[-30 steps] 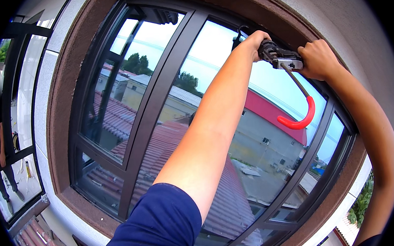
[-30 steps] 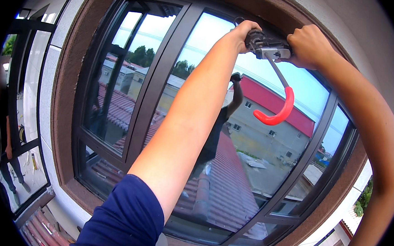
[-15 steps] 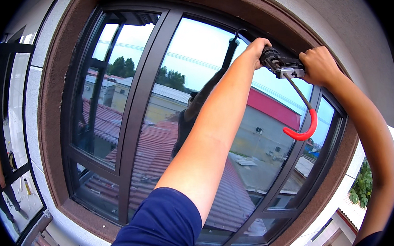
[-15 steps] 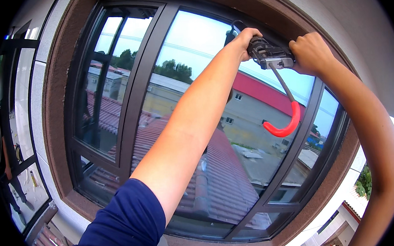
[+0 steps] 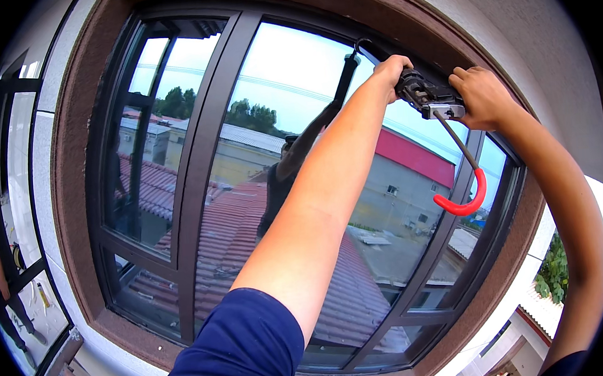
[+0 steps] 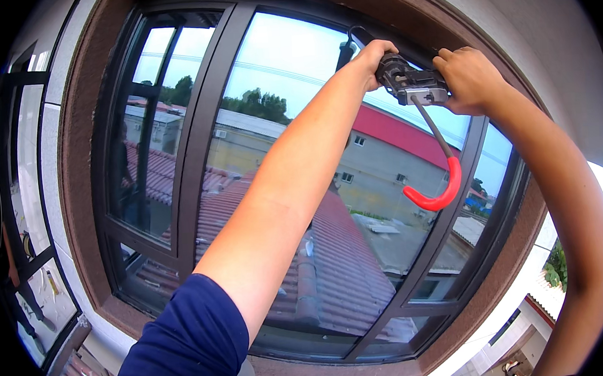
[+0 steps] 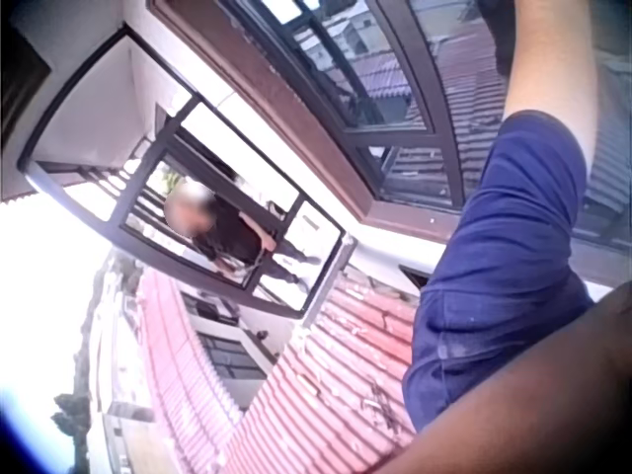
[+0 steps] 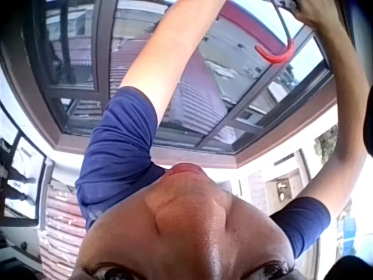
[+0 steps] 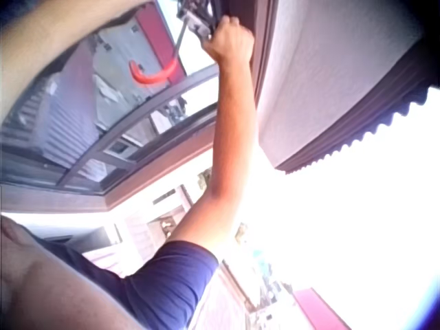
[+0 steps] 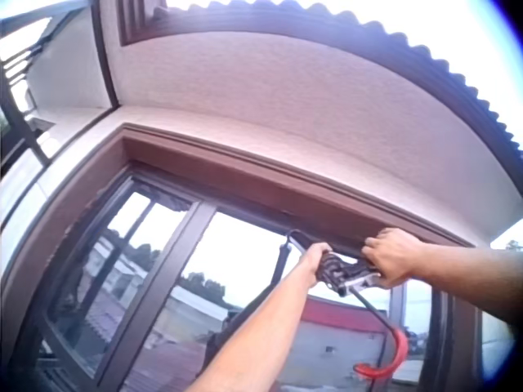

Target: The person prepares a sealant gun by cutting the nozzle tip with a utility knife, then applies sealant along the upper and side edges of a window frame on a rooftop. The person works on a red-tiled roof with a large window and another worker visible nearby.

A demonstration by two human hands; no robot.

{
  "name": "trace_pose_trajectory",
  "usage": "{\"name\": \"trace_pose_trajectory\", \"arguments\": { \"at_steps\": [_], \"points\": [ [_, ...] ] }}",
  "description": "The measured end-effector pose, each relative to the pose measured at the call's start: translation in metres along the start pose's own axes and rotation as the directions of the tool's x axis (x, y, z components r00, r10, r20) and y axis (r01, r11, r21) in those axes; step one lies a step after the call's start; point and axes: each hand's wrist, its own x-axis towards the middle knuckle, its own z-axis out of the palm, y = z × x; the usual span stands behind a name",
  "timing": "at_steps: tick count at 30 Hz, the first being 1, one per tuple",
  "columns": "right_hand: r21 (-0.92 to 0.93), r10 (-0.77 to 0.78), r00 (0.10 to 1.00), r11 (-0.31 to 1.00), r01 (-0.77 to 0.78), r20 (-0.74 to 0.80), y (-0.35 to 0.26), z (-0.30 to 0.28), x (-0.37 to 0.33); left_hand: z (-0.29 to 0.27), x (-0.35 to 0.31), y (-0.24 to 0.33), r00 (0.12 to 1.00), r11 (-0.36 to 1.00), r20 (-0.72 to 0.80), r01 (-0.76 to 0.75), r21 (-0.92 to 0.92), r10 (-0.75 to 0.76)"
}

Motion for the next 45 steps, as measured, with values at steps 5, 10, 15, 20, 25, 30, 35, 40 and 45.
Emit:
{"name": "trace_pose_trajectory", "arguments": {
  "at_steps": [5,10,15,20,25,30,35,40,45],
  "points": [
    [-0.06,0.044,0.998,0.997,-0.041,0.038,0.008,0.011,-0.025,0.023,0.006,-0.025,1.0,0.999,0.011,0.013,0.03,-0.013],
    [-0.094,0.092,0.994,0.992,-0.086,0.063,0.015,0.029,-0.05,0.042,0.02,-0.05,0.999,0.999,0.005,0.04,-0.017,-0.04],
    [-0.122,0.117,0.99,0.987,-0.107,0.08,0.027,0.049,-0.088,0.074,0.026,-0.085,0.998,0.998,0.02,0.061,-0.006,-0.061],
    [-0.165,0.174,0.977,0.975,-0.152,0.123,0.036,0.069,-0.125,0.106,0.033,-0.121,0.996,0.996,0.038,0.087,-0.02,-0.086],
    [-0.201,0.228,0.962,0.96,-0.196,0.153,0.05,0.101,-0.168,0.142,0.04,-0.16,0.993,0.993,0.025,0.114,-0.034,-0.113],
    [-0.223,0.261,0.951,0.949,-0.222,0.165,0.064,0.133,-0.208,0.178,0.045,-0.197,0.991,0.989,-0.055,0.126,0.078,-0.122],
    [-0.281,0.325,0.923,0.923,-0.263,0.205,0.08,0.164,-0.247,0.207,0.047,-0.233,0.991,0.988,-0.02,0.131,0.08,-0.129],
    [-0.289,0.356,0.916,0.91,-0.296,0.183,0.092,0.19,-0.278,0.233,0.06,-0.259,0.99,0.984,-0.02,0.141,0.11,-0.139],
    [-0.32,0.361,0.919,0.899,-0.299,0.157,0.102,0.211,-0.3,0.25,0.079,-0.288,0.991,0.985,0.032,0.126,0.116,-0.131]
  ]
}}
